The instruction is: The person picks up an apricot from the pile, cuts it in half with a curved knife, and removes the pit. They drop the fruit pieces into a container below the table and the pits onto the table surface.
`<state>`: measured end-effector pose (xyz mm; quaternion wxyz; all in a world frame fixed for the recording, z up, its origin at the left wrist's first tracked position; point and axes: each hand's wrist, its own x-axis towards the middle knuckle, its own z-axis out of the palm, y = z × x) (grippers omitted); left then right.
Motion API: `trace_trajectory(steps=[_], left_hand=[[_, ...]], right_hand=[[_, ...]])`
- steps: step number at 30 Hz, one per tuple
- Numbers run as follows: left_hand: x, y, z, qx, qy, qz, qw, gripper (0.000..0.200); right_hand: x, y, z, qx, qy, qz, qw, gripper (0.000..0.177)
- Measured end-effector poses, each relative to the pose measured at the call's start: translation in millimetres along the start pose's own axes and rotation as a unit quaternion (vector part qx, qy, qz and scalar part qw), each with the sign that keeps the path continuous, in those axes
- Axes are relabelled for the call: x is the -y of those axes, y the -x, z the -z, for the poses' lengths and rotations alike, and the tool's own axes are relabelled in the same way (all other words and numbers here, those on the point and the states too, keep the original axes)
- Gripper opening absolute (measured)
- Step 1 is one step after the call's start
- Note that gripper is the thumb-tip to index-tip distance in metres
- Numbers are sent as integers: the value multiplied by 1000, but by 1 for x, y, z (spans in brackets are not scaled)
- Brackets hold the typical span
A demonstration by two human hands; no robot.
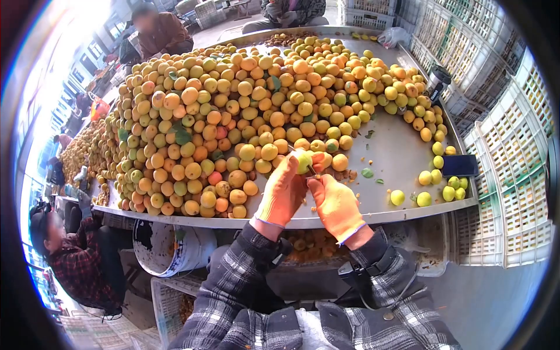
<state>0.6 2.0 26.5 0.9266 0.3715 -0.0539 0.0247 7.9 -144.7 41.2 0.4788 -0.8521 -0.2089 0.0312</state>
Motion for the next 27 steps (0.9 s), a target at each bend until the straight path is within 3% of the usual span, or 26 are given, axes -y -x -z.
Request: trace_trajectory(steps=[2,4,7,12,14,16,17,19,20,24,27], left_hand=[[2,2,-6,-56,92,61,992,55],[-8,1,-6,-46,77,56,994,58],[-23,-1,-1,-35,-127,64,989,59],[-23,2,12,-57,-294,24,954,72],[-22,3,-3,-29,-74,12,997,70],[-7,-5,20,-8,53,61,997,63],[-2,-7,20,19,132,83,988,64],[-5,-2,8,-79,106,82,988,57],[-8,-3,7,-68,140,94,983,52],[-14,1,2,-103,67,71,990,53],[-10,0,3,-118,-139,66,981,59]], right_hand=[[2,-1,1,3,15,-34,999,32],[-1,-3,0,-4,39,-10,999,31],[-4,-4,4,16,92,8,996,33],[-6,-6,9,65,75,-12,995,37],[-5,-6,10,73,64,4,995,38],[-8,-6,1,6,58,25,998,38],[4,-6,6,21,46,0,999,36],[6,-2,6,22,76,-2,997,32],[-3,-2,0,4,117,21,993,31],[3,0,1,29,156,-23,987,30],[-1,-3,1,37,139,-18,989,30]])
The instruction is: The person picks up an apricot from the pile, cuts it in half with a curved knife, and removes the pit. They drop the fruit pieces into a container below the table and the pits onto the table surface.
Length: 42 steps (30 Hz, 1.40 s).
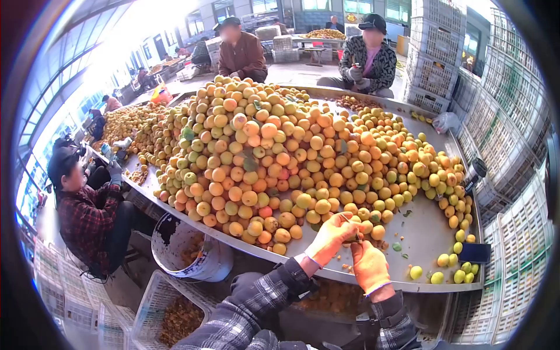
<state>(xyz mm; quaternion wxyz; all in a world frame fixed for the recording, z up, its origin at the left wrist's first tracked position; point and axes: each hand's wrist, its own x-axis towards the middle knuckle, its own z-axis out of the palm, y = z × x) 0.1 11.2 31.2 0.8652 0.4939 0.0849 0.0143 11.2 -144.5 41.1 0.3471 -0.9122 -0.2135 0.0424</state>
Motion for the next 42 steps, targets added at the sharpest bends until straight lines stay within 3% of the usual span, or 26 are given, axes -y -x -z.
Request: trace_trajectory(steps=[1,4,6,7,9,10,14,16,17,19,24,26,30,36,39,40,42], left_hand=[[-2,2,-6,-28,-79,-31,996,59],[-4,5,-12,-42,-84,-40,995,56],[13,-3,-5,-5,111,-25,994,54],[17,-3,-2,-5,109,-29,994,54],[17,-1,-1,113,302,92,942,48],[9,4,-14,64,283,87,953,44],[17,-5,-2,55,252,79,963,41],[14,-5,2,22,107,39,993,44],[14,-6,2,21,106,39,993,44],[5,-5,-4,-15,-104,-12,994,39],[8,-2,-13,-39,-12,-53,998,44],[19,-6,-7,10,146,2,989,50],[20,-4,-6,18,204,74,976,51],[20,-10,-3,-47,4,-11,999,37],[15,-8,-4,-68,-199,-73,975,33],[13,-7,-6,-66,-198,-72,975,33],[7,-3,-11,-68,-216,-73,971,33]], right_hand=[[-1,-2,1,-1,-1,6,1000,30],[-2,-2,1,-4,-23,10,1000,32],[-7,-1,-4,-27,-29,17,999,33],[-7,-2,-6,-48,-35,18,998,33],[-2,0,-2,-40,-23,-2,999,34],[1,1,-1,-49,-14,0,999,34],[4,0,2,-23,35,-24,999,33],[1,-1,3,-16,29,-23,999,33],[-1,-2,3,-8,24,-22,999,33],[-7,-4,2,-2,24,-19,1000,33],[-13,-2,0,-28,-27,6,999,35],[-14,-1,-3,-38,-6,21,999,35],[0,3,-1,-40,19,-8,999,32],[-6,-2,-9,-20,-30,5,999,30],[-10,-3,-11,-21,-85,44,995,37],[-14,-3,-14,-22,-83,42,995,37],[-16,-2,-20,31,-241,-7,970,43]])
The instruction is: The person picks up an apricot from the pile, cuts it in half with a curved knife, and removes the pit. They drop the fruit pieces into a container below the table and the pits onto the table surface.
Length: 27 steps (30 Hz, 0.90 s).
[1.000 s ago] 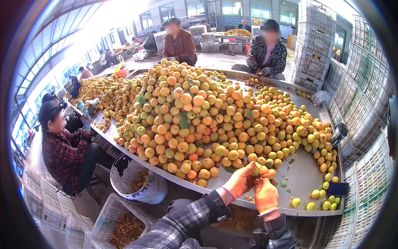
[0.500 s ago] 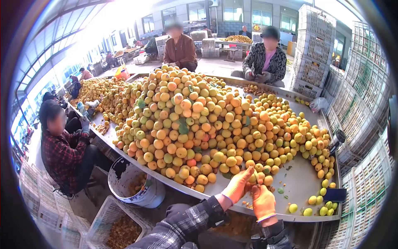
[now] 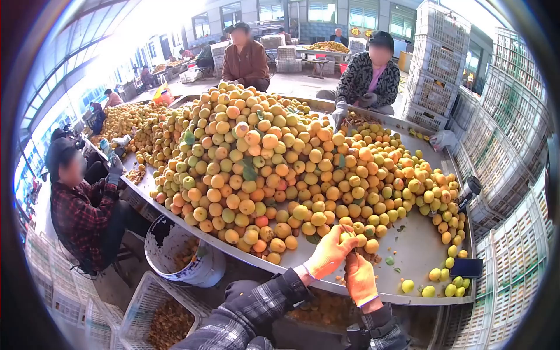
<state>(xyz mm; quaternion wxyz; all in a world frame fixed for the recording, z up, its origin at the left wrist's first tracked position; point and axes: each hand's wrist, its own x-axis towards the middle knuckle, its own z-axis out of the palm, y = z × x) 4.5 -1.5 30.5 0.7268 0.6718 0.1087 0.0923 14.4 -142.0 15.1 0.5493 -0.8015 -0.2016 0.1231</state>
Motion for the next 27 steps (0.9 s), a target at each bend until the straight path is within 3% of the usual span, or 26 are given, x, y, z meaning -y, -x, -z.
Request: trace_trajectory(steps=[1,3,6,14,16,18,19,21,23,27], left_hand=[[-1,1,-1,1,1,1,1000,33],[-7,2,0,5,-26,-19,999,35],[-20,8,-3,6,-33,-22,999,38],[-14,2,-6,24,-16,-36,999,39],[-14,2,-8,29,73,-12,997,44],[-10,2,-9,45,179,-6,983,50],[-5,-1,-8,67,248,-29,966,48],[11,-5,-7,106,419,60,900,40],[20,-4,-6,125,448,116,878,42],[8,1,-3,94,309,18,946,44]], right_hand=[[4,3,1,0,1,-2,1000,43],[19,7,3,43,-187,-120,974,45],[21,12,1,42,-253,-126,958,45],[29,17,11,75,-323,-189,924,46],[28,17,10,72,-328,-179,925,44],[26,12,7,38,-273,-116,954,47],[23,9,3,8,-282,-139,949,43],[18,2,2,-21,-250,-95,963,39],[8,1,4,-20,-206,-66,976,38],[7,-3,10,-104,96,53,988,33]])
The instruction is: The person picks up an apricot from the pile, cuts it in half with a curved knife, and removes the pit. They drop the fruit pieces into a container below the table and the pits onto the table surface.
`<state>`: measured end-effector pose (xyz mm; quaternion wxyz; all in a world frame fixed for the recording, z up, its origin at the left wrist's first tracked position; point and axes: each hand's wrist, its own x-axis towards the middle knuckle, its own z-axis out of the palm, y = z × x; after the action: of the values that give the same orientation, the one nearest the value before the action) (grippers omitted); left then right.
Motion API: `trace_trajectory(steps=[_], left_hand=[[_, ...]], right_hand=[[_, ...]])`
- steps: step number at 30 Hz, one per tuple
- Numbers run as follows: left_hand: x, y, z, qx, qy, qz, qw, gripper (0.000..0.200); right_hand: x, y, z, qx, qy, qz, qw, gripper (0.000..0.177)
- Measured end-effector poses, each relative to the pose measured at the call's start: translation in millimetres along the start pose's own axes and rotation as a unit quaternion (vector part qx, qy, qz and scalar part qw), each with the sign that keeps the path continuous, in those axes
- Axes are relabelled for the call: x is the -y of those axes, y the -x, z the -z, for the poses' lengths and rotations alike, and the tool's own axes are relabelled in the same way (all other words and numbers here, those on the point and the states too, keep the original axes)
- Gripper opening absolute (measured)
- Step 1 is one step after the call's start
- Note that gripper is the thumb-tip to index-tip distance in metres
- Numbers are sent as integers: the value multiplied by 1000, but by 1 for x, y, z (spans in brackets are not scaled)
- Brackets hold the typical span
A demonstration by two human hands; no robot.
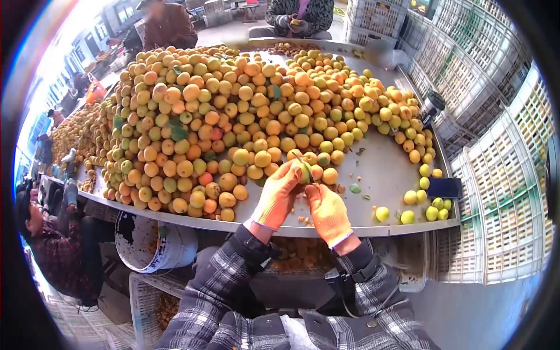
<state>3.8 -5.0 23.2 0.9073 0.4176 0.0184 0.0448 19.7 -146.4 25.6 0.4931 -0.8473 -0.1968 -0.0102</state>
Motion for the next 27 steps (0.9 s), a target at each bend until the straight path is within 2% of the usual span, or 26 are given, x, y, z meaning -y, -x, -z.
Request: trace_trajectory(steps=[5,8,10,13,15,16,18,20,22,23,24,26,27], left_hand=[[-20,0,3,-35,-232,-26,972,42],[-29,3,0,-15,-228,-37,973,46],[-29,2,1,-14,-257,-14,966,48],[-25,2,2,5,-249,-17,968,51],[-19,2,2,-15,-195,-45,980,48],[-16,2,0,-14,-197,-45,979,48],[-7,2,-5,8,39,-8,999,44],[-1,0,-1,-21,55,24,998,40],[-5,4,-5,-80,-134,25,987,34],[-5,5,-10,-84,-195,-9,977,32],[-3,4,-10,-85,-195,-10,977,32],[5,3,-6,-147,-360,-78,918,37],[6,3,-6,-136,-320,-92,933,38]], right_hand=[[6,-2,7,28,1,5,1000,33],[6,-4,12,72,-14,18,997,34],[2,-7,16,88,-6,23,996,34],[0,-5,16,98,-2,26,995,35],[2,-4,14,92,-8,24,995,35],[5,-3,12,65,10,31,997,33],[10,-2,10,35,27,38,998,31],[13,0,6,19,100,-7,995,29],[12,2,3,25,114,1,993,29],[12,3,1,29,109,-7,994,30],[13,4,-1,31,103,-13,994,30],[1,5,-11,17,75,22,997,33],[-3,6,-15,3,45,56,997,36]])
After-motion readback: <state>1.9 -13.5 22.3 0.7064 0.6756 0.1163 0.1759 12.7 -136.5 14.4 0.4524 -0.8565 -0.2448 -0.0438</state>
